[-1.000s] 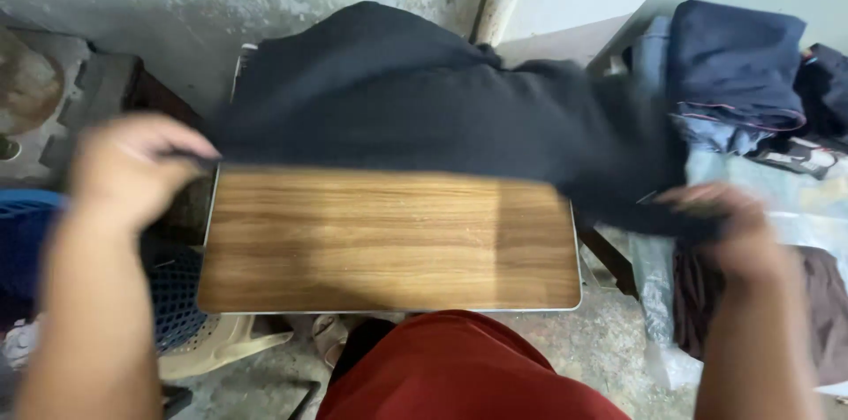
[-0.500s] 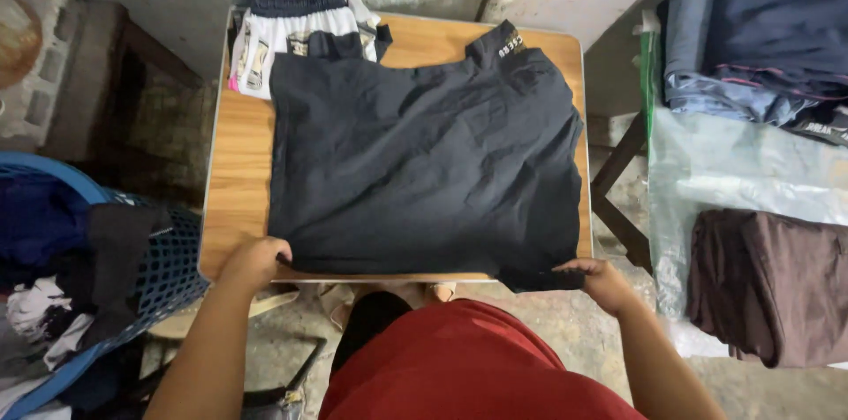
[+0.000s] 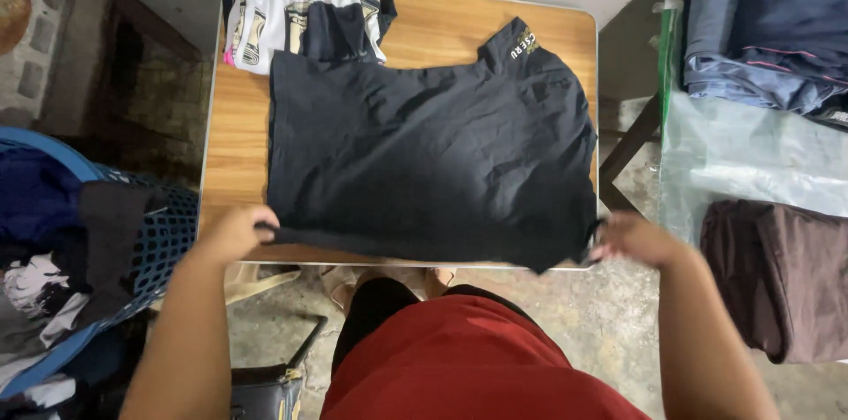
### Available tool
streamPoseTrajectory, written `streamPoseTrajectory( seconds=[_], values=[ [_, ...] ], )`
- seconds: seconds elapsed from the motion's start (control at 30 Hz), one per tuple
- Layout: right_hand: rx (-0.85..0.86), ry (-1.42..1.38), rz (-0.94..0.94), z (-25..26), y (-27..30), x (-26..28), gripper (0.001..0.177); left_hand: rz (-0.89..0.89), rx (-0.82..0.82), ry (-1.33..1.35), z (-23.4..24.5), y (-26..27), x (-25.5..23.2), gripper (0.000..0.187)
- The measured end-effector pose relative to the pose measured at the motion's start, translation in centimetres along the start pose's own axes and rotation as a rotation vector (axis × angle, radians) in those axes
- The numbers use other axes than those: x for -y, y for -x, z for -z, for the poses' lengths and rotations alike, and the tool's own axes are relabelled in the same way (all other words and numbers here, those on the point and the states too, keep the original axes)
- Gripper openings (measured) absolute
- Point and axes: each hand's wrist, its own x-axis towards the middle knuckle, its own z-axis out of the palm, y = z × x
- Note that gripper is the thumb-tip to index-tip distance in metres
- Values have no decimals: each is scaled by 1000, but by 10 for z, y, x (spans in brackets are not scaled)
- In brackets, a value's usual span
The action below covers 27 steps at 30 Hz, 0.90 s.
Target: The person repeatedly picks garments from a blue laundry basket, lays them on a small wooden table, folds them neatly, and stacks the folded items on a nearby surface. The sequence includes folding dark pants, a black shirt, a white and black shirt, a blue shirt, and a black shirt with a colorful waistband.
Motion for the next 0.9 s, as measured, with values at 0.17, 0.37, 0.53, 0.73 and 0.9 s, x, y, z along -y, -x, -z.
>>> streamPoseTrajectory(
  seconds=[0.17,0.37,0.53,0.73,0.9],
  values=[
    [-33,70,99,69,-63,60,34,70,-44,-128,58,-21,-61,25],
    [-181,25,157,74,-162,117,32,146,-207,-180,56,-72,-76,27],
    [-748,206,553,27,-225,67,48,261,-479,-99,24,-83,-97,38],
    [-1059,225,433,-49,-139,27,63,618,-645,16,-8,-61,-115,73],
    [-1108,124,182,-91,-150,-46,70,629,-738,-26,-64,-76,-72,71]
  ],
)
